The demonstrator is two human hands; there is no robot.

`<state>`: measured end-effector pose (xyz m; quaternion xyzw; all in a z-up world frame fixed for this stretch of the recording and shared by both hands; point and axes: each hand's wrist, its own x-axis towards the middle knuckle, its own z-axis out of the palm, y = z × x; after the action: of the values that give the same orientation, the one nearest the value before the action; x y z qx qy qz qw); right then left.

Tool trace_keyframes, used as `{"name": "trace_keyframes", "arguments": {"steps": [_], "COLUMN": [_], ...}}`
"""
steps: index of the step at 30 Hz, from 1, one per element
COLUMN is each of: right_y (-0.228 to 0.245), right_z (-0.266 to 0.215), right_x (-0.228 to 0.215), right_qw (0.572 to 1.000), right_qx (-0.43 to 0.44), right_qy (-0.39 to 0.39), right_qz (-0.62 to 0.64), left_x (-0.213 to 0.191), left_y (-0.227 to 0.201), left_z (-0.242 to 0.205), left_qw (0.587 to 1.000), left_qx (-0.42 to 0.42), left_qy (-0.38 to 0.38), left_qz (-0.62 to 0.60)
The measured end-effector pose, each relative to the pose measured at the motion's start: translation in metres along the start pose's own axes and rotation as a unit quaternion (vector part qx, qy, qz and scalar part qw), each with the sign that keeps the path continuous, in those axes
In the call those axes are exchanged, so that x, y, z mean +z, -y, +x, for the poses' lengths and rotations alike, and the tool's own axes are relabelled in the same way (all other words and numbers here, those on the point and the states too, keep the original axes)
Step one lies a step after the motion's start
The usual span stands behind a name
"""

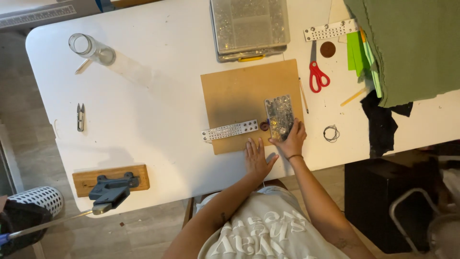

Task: Organizing hardware storage boxes and sorting small metal components on a workshop table

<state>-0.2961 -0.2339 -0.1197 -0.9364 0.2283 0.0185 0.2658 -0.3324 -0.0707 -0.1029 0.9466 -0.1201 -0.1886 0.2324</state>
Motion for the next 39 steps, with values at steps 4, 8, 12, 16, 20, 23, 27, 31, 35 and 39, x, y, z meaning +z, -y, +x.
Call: {"name": "trace_keyframes", "arguments": {"steps": [4, 8, 12, 16, 20, 23, 27, 31, 35, 39], "right_y": [-0.007, -0.019, -0.009, 0.025, 0.061, 0.108, 0.156, 0.124, 0.162, 0.199], "right_z": [0.012, 0.035, 0.057, 0.150, 0.292, 0.328, 0.321, 0.308, 0.246, 0.185], "right_x": [0.014, 0.019, -0.001, -0.007, 0.012, -0.021, -0.063, -0.048, -0.092, -0.112], "right_qw": [0.999, 0.993, 0.997, 0.991, 0.950, 0.933, 0.929, 0.937, 0.924, 0.917], "right_qx": [-0.004, -0.032, -0.042, -0.091, 0.002, 0.048, 0.080, 0.070, 0.087, 0.062], "right_qy": [-0.040, -0.084, -0.042, -0.016, 0.085, 0.155, 0.193, 0.173, 0.183, 0.224], "right_qz": [-0.023, -0.071, -0.056, 0.100, 0.300, 0.320, 0.306, 0.296, 0.324, 0.325], "left_x": [-0.001, 0.005, 0.004, -0.064, -0.156, -0.167, -0.197, -0.213, -0.205, -0.215], "left_y": [-0.004, 0.008, 0.046, 0.076, 0.095, 0.125, 0.100, 0.073, 0.074, 0.083], "left_z": [0.009, 0.018, 0.064, 0.173, 0.302, 0.370, 0.377, 0.334, 0.286, 0.225], "left_qw": [1.000, 0.999, 0.994, 0.951, 0.771, 0.766, 0.752, 0.703, 0.696, 0.741], "left_qx": [-0.007, 0.021, 0.047, -0.070, -0.185, -0.235, -0.201, -0.211, -0.238, -0.242], "left_qy": [0.002, 0.016, -0.096, -0.223, -0.303, -0.138, -0.091, -0.110, -0.129, -0.146], "left_qz": [-0.012, 0.024, -0.002, -0.205, -0.529, -0.582, -0.621, -0.670, -0.665, -0.609]}}
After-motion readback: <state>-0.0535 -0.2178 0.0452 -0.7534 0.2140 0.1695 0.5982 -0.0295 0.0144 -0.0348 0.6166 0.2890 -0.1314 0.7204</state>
